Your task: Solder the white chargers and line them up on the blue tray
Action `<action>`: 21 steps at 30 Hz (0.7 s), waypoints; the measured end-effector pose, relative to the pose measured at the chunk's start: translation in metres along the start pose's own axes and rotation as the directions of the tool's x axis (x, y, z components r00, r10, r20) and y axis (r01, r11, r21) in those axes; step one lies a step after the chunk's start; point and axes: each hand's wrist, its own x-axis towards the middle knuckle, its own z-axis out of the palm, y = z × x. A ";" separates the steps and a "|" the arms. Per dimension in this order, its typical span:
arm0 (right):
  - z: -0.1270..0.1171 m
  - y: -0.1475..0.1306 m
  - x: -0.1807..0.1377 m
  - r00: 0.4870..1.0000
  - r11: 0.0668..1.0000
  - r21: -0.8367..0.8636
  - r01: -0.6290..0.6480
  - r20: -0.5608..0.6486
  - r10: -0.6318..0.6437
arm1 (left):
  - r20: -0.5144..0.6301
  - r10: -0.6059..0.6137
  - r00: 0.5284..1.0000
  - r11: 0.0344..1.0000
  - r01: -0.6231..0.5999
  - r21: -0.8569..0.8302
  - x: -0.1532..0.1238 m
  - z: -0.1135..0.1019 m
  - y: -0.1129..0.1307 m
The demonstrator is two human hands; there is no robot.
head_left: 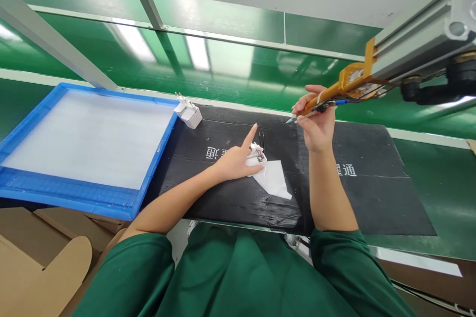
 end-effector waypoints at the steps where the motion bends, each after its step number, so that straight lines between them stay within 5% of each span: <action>1: 0.000 0.000 0.000 1.000 1.000 0.006 0.003 -0.001 -0.003 | -0.003 0.004 1.000 1.000 -0.004 0.000 -0.001 0.000 0.002; 11: 0.000 -0.001 0.001 1.000 1.000 0.019 -0.011 -0.016 0.012 | 0.012 0.021 1.000 0.999 -0.020 -0.039 -0.004 -0.002 0.006; 21: -0.001 0.001 0.001 1.000 1.000 -0.015 0.000 -0.005 0.000 | 0.043 -0.110 0.993 0.980 0.116 -0.160 -0.002 -0.011 0.005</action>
